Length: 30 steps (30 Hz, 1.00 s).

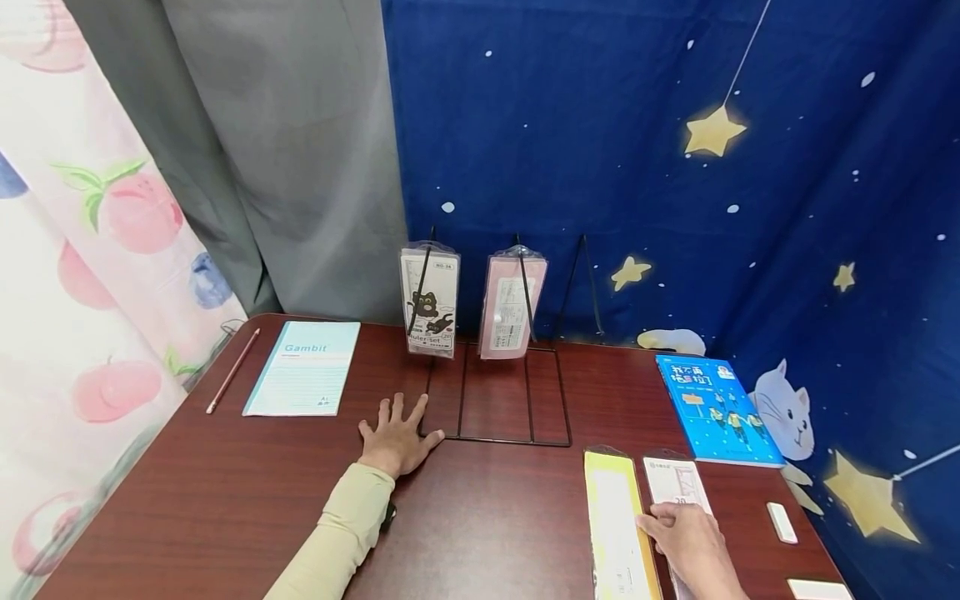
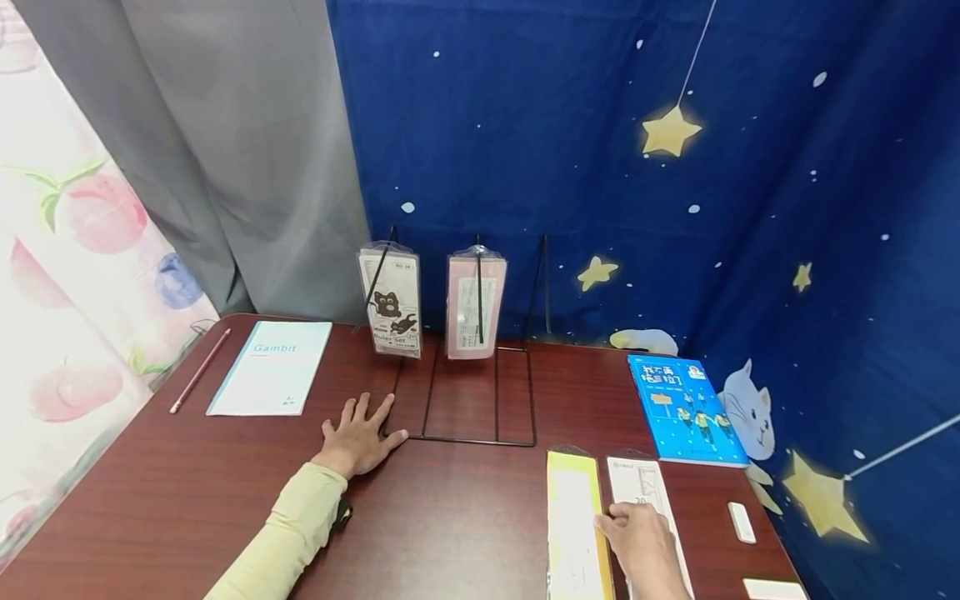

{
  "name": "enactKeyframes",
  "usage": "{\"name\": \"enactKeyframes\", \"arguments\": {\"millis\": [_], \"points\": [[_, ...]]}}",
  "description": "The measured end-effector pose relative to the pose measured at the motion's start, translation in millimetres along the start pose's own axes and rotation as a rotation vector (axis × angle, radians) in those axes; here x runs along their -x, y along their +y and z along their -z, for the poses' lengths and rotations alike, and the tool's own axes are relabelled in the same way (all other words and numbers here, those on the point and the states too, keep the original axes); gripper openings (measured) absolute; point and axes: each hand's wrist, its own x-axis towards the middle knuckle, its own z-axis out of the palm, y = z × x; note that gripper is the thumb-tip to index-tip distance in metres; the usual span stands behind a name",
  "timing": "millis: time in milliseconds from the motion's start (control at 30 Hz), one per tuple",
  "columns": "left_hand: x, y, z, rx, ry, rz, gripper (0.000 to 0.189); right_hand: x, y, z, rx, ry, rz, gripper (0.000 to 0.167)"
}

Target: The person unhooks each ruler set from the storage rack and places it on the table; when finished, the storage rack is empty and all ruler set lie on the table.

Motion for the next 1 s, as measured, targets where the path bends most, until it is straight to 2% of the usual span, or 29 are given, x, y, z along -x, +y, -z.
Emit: {"name": "enactKeyframes", "arguments": {"millis": [100, 233, 333, 467, 633, 1000], "points": [[0.3, -0.8, 0.3, 0.003, 0.001, 0.001, 0.072, -2.5, -10.6, 10.6, 0.028, 0.037, 0.092, 0.037], [0.9, -2.8, 0.1, 0.0, -0.001, 0.008, 0.072, -4.9, -34.6, 24.1, 0.018, 0.134, 0.279, 0.035], [1.0, -2.8, 0.0, 0.001, 0.001, 0.004, 0.072, -6.7, -56.6, 32.5, -0.038, 0.187, 0.401, 0.034], [0.6, -1.1, -0.5, 0.003, 0.006, -0.003, 0.072, -16.0, -83.6, 40.9, -0.104, 0.216, 0.519, 0.036], [0.5, -1.1, -1.7, -0.005, 0.01, -0.002, 0.072, -37.4, -111.7, 41.1, -0.166, 0.222, 0.606, 0.036], [0.4, -1.4, -1.1, -0.004, 0.015, 0.001, 0.072, -89.0, -158.0, 25.2, -0.229, 0.307, 0.695, 0.03]]}}
